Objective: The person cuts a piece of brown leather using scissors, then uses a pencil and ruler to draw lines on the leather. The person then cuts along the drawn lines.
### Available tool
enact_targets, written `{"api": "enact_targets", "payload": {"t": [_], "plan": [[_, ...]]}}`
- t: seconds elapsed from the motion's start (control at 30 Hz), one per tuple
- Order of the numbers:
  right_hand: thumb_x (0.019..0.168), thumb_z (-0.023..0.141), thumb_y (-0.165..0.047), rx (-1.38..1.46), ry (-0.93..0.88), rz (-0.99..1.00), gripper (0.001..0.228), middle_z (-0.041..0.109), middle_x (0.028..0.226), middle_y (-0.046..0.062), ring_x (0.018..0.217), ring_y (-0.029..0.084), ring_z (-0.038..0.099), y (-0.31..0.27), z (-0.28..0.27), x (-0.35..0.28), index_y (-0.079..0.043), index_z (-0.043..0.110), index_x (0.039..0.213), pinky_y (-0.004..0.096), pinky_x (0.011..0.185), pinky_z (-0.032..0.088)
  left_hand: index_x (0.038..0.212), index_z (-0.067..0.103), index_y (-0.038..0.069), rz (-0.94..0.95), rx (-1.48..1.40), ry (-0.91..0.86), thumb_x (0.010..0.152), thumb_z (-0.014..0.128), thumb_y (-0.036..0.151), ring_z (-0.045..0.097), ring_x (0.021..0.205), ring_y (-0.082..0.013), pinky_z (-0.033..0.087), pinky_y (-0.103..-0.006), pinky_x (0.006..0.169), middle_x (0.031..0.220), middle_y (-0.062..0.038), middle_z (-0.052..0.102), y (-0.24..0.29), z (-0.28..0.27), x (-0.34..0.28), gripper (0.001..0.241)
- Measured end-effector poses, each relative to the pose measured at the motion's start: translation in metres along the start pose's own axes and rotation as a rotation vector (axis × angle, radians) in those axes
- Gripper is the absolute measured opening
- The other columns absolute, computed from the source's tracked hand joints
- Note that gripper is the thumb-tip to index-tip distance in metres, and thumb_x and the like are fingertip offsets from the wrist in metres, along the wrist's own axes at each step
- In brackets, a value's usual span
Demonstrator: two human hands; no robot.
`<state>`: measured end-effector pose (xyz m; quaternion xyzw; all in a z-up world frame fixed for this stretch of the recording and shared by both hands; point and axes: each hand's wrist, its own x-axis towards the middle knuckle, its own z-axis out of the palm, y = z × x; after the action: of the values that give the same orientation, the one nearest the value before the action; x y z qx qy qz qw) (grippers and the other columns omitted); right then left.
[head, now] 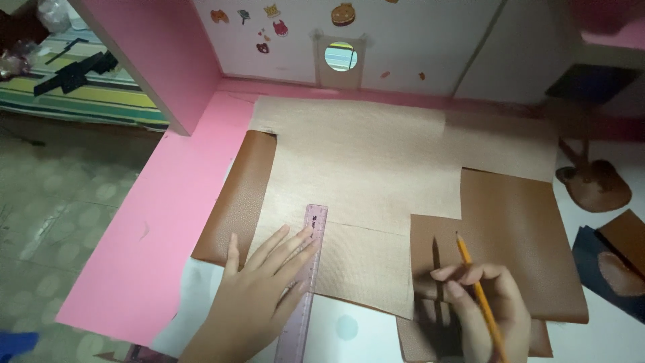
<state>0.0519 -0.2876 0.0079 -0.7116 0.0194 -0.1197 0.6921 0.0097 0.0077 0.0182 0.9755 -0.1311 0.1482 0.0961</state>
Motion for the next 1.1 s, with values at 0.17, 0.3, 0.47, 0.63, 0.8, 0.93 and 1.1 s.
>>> {"api": "enact_targets", "payload": {"t": [0.17,0.3,0.47,0.63,0.8,0.93,1.1], "plan": [[0.077,0.031,-0.004,0.265,0.003,0.385,0.029,0.064,0.109,0.039,0.115,0.041,0.062,0.023,-0.029,0.041,0.011,0.042,0.099,0.038,0.094,0.042,0.155,0.047,0.031,0.004,-0.020,-0.007,0.100,0.046,0.042,0.036,0.149,-0.0146,0.013,-0.0721,0.110,0.161,0.012,0.047,-0.001,-0.002,0.000,0.056],[0.104,0.042,-0.018,0.388,0.052,0.286,0.023,0.054,0.104,0.014,0.083,0.034,0.060,-0.021,0.013,0.059,-0.007,0.061,0.107,0.042,0.070,0.044,0.154,0.048,0.032,-0.007,-0.043,0.001,0.100,0.046,0.042,0.036,0.149,-0.0145,0.013,-0.0726,0.110,0.159,0.013,0.048,-0.001,0.000,-0.001,0.055],[0.094,0.066,-0.019,-0.012,-0.458,0.129,0.027,0.082,0.079,0.012,0.079,0.017,0.077,-0.037,0.085,0.077,-0.006,0.066,0.070,0.023,0.078,0.051,0.154,0.049,0.031,-0.002,-0.083,0.002,0.099,0.044,0.041,0.035,0.150,-0.0159,0.010,-0.0736,0.109,0.159,0.010,0.048,-0.003,0.001,-0.002,0.056],[0.099,0.062,-0.028,0.074,-0.415,0.140,0.041,0.079,0.070,0.019,0.068,0.020,0.072,-0.015,0.096,0.076,-0.007,0.055,0.064,0.025,0.063,0.049,0.151,0.052,0.031,-0.007,-0.076,0.025,0.100,0.043,0.042,0.036,0.149,-0.0157,0.012,-0.0742,0.109,0.159,0.011,0.049,-0.004,0.006,-0.001,0.053],[0.100,0.062,-0.030,0.005,-0.419,0.046,0.046,0.077,0.065,0.011,0.081,0.018,0.078,-0.009,0.093,0.070,-0.006,0.058,0.061,0.024,0.070,0.048,0.150,0.053,0.030,0.006,-0.076,0.034,0.099,0.045,0.040,0.038,0.148,-0.0163,0.014,-0.0756,0.108,0.158,0.010,0.050,-0.004,0.003,-0.001,0.053],[0.099,0.061,-0.029,-0.064,-0.430,0.093,0.043,0.081,0.069,0.015,0.066,0.014,0.068,-0.013,0.095,0.069,0.000,0.072,0.070,0.024,0.062,0.047,0.150,0.053,0.031,-0.001,-0.069,0.034,0.100,0.044,0.041,0.039,0.148,-0.0158,0.014,-0.0744,0.109,0.157,0.011,0.051,-0.004,0.004,-0.001,0.052],[0.097,0.061,-0.030,-0.113,-0.424,0.090,0.041,0.082,0.069,0.013,0.060,0.013,0.063,-0.017,0.097,0.068,0.001,0.077,0.076,0.024,0.060,0.048,0.149,0.055,0.031,-0.006,-0.074,0.032,0.099,0.045,0.041,0.040,0.147,-0.0156,0.014,-0.0742,0.109,0.156,0.011,0.052,-0.004,0.003,-0.001,0.052]]}}
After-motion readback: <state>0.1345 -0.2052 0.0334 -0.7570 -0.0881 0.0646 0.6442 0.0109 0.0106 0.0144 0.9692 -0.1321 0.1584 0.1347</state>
